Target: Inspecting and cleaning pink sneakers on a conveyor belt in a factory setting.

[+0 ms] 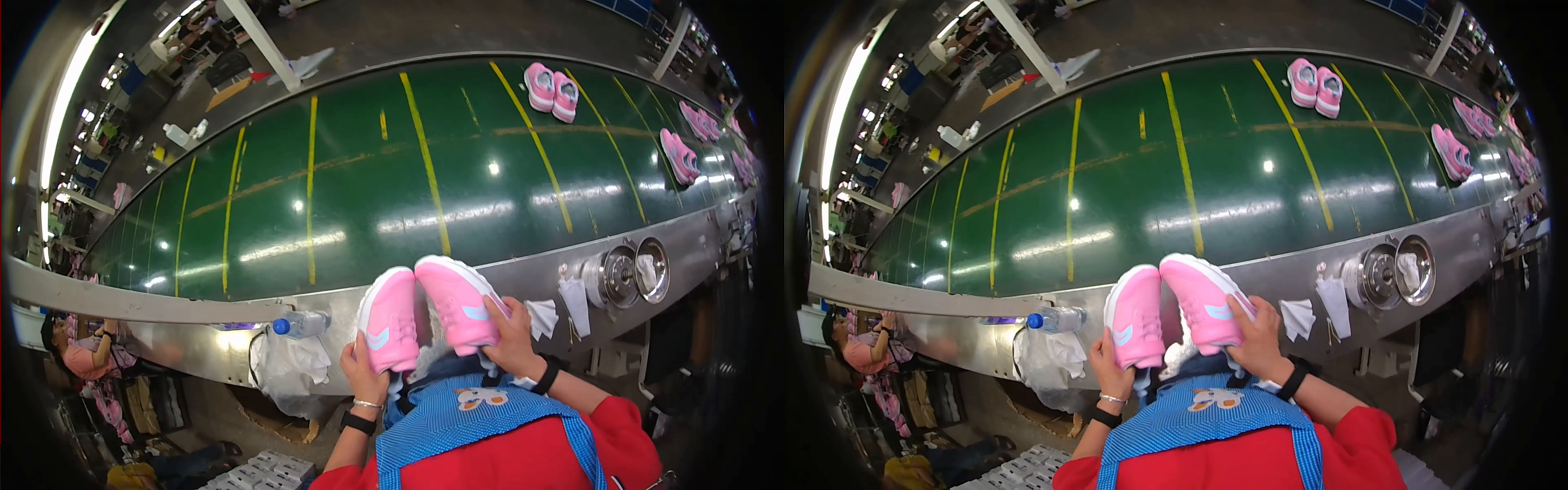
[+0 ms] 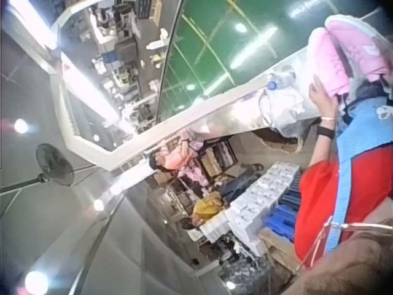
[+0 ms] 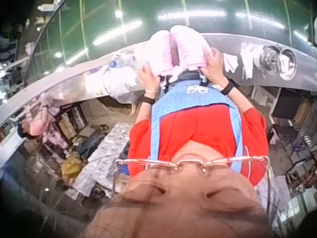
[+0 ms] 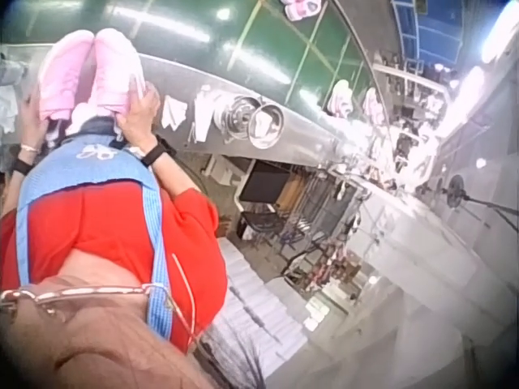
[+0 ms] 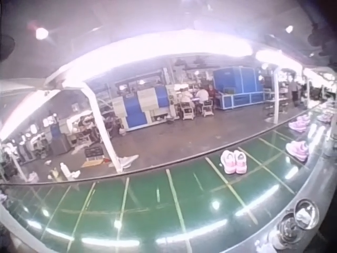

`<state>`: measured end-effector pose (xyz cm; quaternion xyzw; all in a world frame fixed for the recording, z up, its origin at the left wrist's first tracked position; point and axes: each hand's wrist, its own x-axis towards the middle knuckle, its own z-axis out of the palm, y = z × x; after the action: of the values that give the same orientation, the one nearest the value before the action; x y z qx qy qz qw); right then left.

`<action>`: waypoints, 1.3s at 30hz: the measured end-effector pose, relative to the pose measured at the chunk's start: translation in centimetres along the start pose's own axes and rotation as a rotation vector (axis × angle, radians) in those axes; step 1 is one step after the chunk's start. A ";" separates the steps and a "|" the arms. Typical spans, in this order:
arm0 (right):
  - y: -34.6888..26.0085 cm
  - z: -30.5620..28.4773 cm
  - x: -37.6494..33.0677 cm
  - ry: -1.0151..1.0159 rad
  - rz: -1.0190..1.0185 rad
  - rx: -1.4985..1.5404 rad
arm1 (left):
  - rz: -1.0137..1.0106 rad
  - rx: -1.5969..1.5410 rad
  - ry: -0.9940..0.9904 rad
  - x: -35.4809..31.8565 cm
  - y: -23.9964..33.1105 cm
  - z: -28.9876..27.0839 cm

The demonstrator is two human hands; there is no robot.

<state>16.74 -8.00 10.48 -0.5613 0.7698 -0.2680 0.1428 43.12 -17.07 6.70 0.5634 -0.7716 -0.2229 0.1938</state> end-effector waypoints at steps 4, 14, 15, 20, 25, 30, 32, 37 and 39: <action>0.5 1.5 0.5 -0.223 -0.111 0.071 | -0.022 0.020 -0.192 -0.1 2.8 1.3; 7.6 3.8 2.3 -0.262 0.452 0.970 | -0.311 -0.589 -0.315 1.7 -4.0 3.4; 7.6 3.9 2.3 -0.335 0.440 1.001 | -0.269 -0.553 -0.394 2.2 -3.7 3.3; 6.9 4.9 2.7 -0.439 0.266 0.839 | -0.279 -0.482 -0.570 3.7 -2.7 3.0; 7.2 5.0 3.1 -0.432 0.397 0.996 | -0.244 -0.577 -0.539 4.6 -1.4 2.1; 6.2 4.2 3.5 -0.387 0.449 1.118 | -0.437 -0.629 -0.505 4.6 -1.7 1.8; 5.7 3.8 3.8 -0.404 0.466 1.157 | -0.524 -0.639 -0.501 4.7 -2.0 1.9; 5.8 2.9 3.9 -0.421 0.529 1.218 | -0.529 -0.659 -0.460 5.0 -1.6 2.4; 5.8 3.5 3.9 -0.401 0.485 1.199 | -0.511 -0.679 -0.432 4.8 -1.3 2.0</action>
<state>12.66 -11.23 4.61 -0.2351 0.5509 -0.4998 0.6257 41.67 -21.79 4.58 0.5807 -0.5143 -0.6152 0.1411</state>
